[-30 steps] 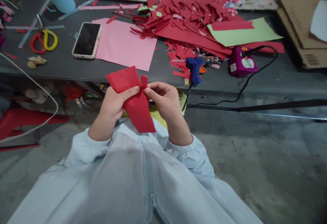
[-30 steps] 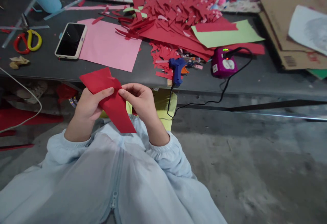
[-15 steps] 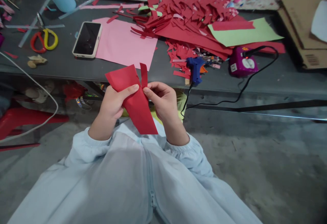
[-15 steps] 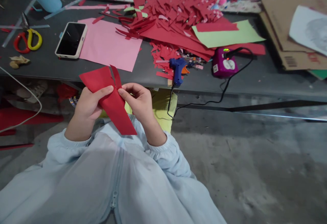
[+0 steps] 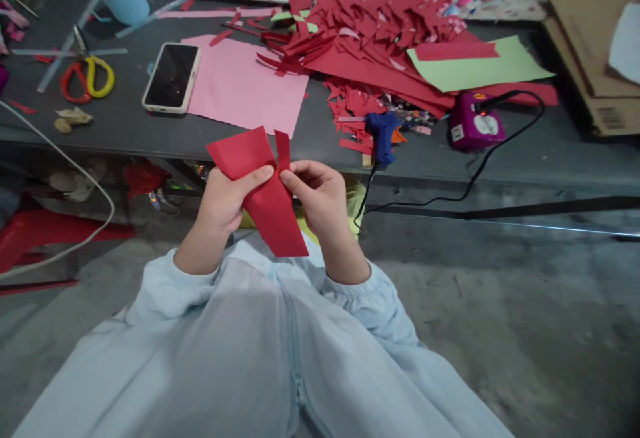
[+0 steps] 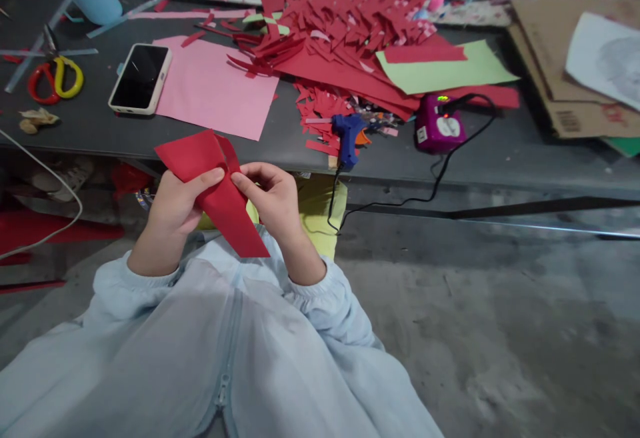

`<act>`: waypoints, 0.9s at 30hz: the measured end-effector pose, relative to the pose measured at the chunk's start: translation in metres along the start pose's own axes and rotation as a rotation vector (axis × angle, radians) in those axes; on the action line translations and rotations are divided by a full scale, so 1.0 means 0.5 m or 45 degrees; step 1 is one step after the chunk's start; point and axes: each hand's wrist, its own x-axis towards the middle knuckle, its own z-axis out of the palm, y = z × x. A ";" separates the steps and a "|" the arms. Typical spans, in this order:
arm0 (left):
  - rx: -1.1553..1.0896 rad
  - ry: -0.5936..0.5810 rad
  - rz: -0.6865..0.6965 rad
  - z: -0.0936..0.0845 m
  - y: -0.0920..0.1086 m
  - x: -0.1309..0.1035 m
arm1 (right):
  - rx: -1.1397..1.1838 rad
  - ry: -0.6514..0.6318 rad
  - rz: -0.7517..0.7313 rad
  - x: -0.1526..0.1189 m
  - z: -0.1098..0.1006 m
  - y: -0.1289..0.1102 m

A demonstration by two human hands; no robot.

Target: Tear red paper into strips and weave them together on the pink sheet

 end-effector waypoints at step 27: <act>-0.089 -0.045 -0.125 0.005 0.013 -0.003 | -0.056 0.152 -0.015 -0.017 0.028 0.000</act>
